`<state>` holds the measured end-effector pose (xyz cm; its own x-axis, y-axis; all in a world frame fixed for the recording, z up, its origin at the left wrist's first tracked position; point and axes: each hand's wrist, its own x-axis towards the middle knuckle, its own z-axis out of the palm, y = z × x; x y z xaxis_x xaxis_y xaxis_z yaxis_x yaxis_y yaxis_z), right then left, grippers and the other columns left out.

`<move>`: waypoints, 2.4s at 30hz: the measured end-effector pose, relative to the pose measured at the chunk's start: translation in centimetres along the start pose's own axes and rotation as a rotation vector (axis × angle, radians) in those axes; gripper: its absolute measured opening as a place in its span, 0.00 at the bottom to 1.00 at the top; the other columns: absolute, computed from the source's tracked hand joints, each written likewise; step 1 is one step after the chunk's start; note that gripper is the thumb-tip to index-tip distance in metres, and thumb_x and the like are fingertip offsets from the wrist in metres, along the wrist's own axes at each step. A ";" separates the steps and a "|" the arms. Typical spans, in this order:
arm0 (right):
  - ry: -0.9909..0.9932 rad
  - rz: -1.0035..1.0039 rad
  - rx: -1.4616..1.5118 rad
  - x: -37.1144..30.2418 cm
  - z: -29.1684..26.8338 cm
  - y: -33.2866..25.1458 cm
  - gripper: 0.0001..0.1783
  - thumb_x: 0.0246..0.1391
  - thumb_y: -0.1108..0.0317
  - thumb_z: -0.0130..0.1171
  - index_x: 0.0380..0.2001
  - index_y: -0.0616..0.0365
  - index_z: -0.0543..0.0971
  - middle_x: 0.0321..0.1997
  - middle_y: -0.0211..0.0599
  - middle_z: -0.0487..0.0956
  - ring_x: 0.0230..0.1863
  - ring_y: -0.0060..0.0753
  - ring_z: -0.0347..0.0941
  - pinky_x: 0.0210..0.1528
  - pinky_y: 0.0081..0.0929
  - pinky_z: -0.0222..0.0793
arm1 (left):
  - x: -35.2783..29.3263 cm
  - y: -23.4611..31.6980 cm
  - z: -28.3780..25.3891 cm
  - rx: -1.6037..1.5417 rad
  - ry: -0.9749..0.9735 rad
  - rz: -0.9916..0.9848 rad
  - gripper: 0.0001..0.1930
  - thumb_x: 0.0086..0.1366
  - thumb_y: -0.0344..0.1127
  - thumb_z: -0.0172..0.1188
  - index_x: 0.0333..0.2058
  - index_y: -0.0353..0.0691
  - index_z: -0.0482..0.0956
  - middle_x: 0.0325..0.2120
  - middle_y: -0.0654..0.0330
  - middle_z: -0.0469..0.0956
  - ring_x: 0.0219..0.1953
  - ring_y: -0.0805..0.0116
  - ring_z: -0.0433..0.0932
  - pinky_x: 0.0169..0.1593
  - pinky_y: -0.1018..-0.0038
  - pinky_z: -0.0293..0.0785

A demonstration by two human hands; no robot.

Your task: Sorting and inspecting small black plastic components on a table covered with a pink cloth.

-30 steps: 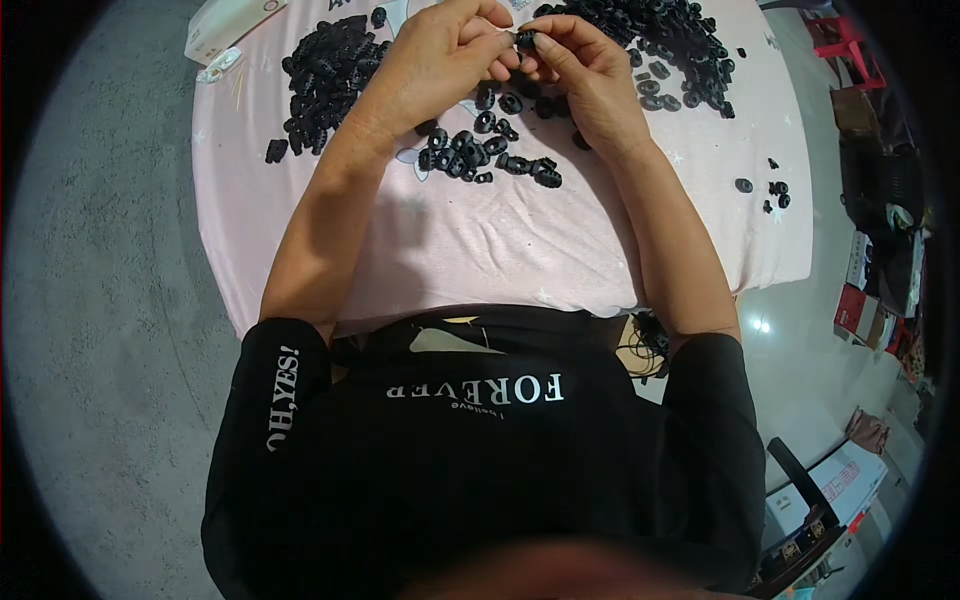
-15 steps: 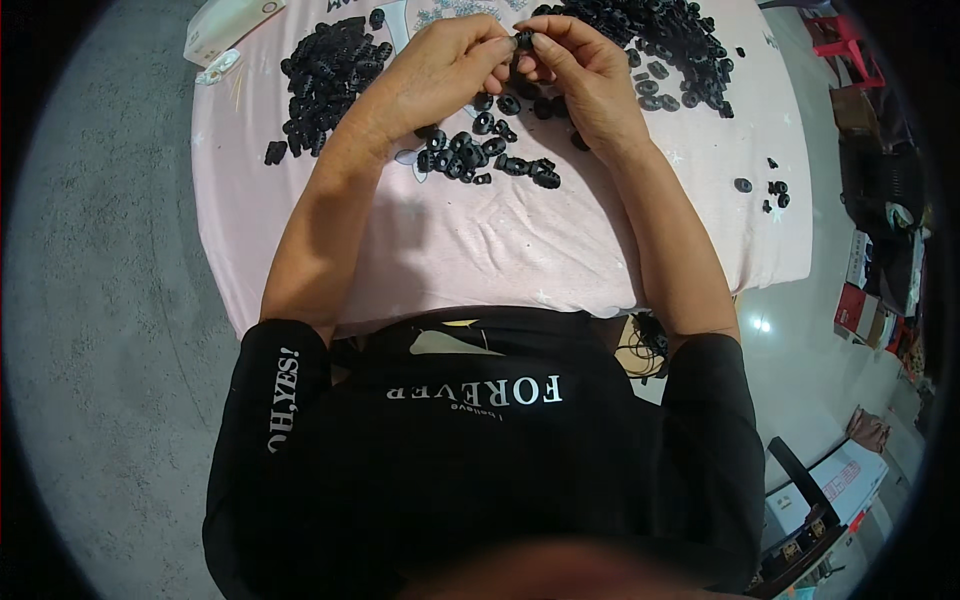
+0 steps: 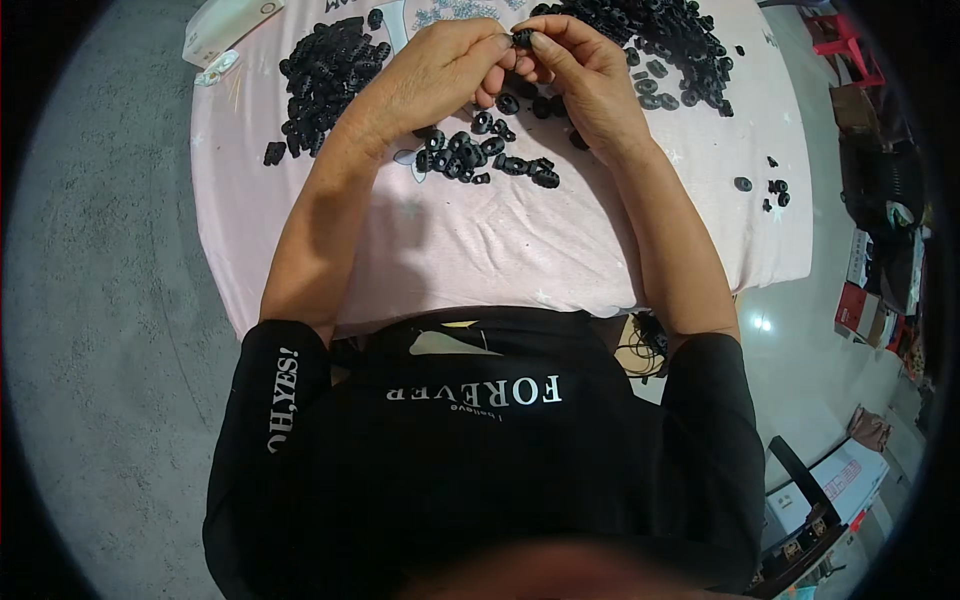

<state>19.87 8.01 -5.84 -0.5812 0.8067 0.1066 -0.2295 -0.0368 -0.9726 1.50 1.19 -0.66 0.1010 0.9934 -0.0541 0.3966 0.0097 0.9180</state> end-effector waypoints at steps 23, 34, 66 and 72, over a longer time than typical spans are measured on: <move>0.043 -0.102 -0.051 0.2 -0.6 0.7 0.11 0.68 0.69 0.60 0.49 0.63 0.83 0.34 0.29 0.84 0.34 0.15 0.79 0.41 0.13 0.75 | -0.1 0.2 2.0 0.244 0.323 0.184 0.15 0.72 0.36 0.53 0.29 0.33 0.78 0.18 0.48 0.79 0.20 0.60 0.83 0.28 0.66 0.78; 0.078 -0.171 -0.102 0.2 -0.2 0.6 0.09 0.67 0.71 0.61 0.46 0.61 0.85 0.35 0.28 0.84 0.35 0.16 0.79 0.41 0.17 0.77 | -0.4 0.7 1.7 0.391 0.226 0.216 0.09 0.75 0.29 0.49 0.39 0.29 0.76 0.23 0.55 0.79 0.23 0.69 0.79 0.29 0.71 0.76; -0.178 0.091 0.569 0.5 -0.9 0.3 0.27 0.65 0.70 0.62 0.65 0.60 0.69 0.49 0.40 0.83 0.43 0.27 0.81 0.45 0.22 0.78 | 0.0 1.5 0.6 0.206 0.113 0.458 0.16 0.66 0.32 0.65 0.51 0.35 0.80 0.33 0.57 0.76 0.35 0.65 0.76 0.39 0.70 0.74; -0.181 0.112 0.587 0.4 -0.7 -0.2 0.28 0.64 0.69 0.63 0.65 0.59 0.68 0.47 0.39 0.82 0.41 0.27 0.81 0.44 0.22 0.78 | 0.2 0.9 1.2 0.239 0.199 0.578 0.12 0.64 0.28 0.66 0.45 0.33 0.81 0.31 0.56 0.77 0.31 0.66 0.77 0.34 0.71 0.75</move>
<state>20.25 8.73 -5.71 -0.7380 0.6682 0.0940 -0.5206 -0.4751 -0.7094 2.96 1.31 -0.29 0.1966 0.8333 0.5166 0.5229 -0.5348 0.6637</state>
